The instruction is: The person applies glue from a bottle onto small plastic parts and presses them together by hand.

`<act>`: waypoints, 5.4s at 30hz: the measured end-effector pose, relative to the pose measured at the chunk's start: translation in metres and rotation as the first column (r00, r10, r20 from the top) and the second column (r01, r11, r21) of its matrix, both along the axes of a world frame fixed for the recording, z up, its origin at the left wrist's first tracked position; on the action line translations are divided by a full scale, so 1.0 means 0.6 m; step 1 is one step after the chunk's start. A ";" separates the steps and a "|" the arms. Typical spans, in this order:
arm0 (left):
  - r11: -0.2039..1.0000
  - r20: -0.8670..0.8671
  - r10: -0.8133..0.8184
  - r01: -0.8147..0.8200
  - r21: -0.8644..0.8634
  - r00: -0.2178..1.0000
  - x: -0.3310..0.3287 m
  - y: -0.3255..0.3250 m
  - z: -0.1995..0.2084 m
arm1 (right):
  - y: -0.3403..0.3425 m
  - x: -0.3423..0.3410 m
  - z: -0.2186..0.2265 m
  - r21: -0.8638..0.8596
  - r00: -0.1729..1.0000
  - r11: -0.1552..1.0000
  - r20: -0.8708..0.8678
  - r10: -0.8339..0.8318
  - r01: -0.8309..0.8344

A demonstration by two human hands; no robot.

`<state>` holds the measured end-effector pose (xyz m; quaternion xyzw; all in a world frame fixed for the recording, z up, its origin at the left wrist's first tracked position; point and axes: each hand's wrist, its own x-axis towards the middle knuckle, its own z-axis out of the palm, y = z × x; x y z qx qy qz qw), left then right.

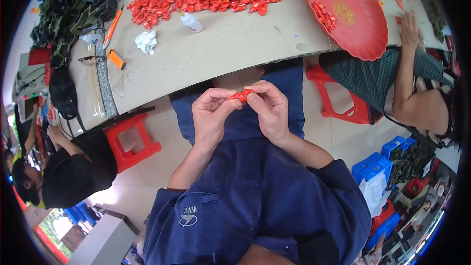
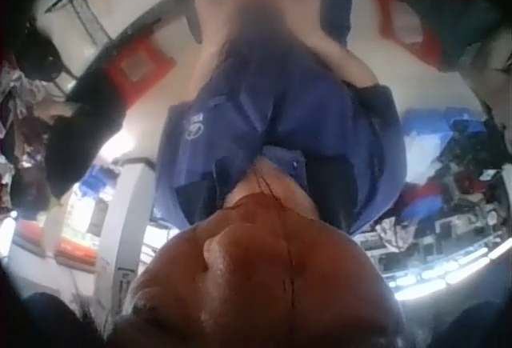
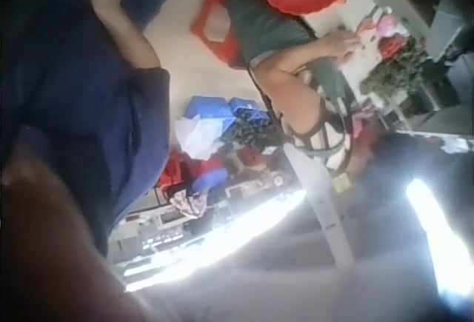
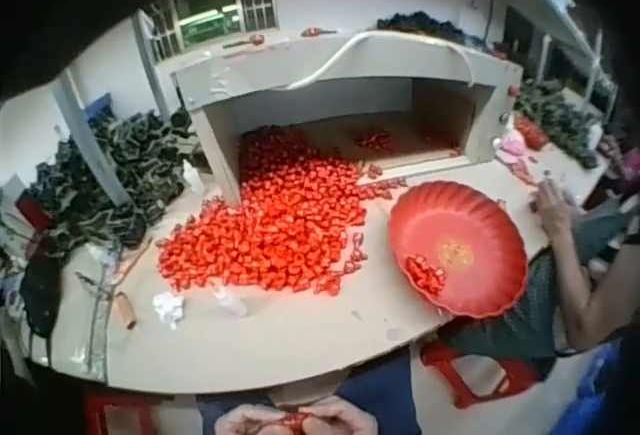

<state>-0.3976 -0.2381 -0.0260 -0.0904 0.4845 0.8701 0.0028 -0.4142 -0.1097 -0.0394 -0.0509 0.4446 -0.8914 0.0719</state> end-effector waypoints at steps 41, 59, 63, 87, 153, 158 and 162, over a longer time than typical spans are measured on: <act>0.910 -0.188 0.338 -0.371 -0.185 0.922 -0.009 -0.216 -0.007 | -0.223 -0.151 0.088 0.624 0.796 0.596 0.070 0.602 -0.506; 0.836 -0.295 0.400 -0.477 -0.272 0.868 -0.005 -0.212 -0.004 | -0.220 -0.170 0.072 0.788 0.815 0.599 -0.438 0.379 0.145; 0.780 -0.305 0.437 -0.525 -0.341 0.846 -0.006 -0.206 0.005 | -0.204 -0.160 0.101 0.771 0.800 0.622 -0.456 0.390 0.136; 0.682 -0.609 0.277 -0.599 -0.420 0.743 -0.015 -0.209 -0.011 | -0.240 -0.173 0.055 0.806 0.859 0.584 -0.226 0.459 -0.100; 0.890 -0.308 0.232 -0.329 -0.315 0.922 -0.015 -0.148 -0.015 | -0.117 -0.119 0.048 0.649 0.893 0.746 -0.234 0.385 -0.151; 0.902 -0.293 0.195 -0.289 -0.321 0.936 -0.018 -0.142 -0.012 | -0.106 -0.122 0.055 0.688 0.874 0.721 -0.298 0.384 -0.082; 0.885 -0.312 0.158 -0.275 -0.376 0.937 -0.021 -0.141 -0.011 | -0.097 -0.123 0.057 0.708 0.835 0.706 -0.386 0.392 -0.005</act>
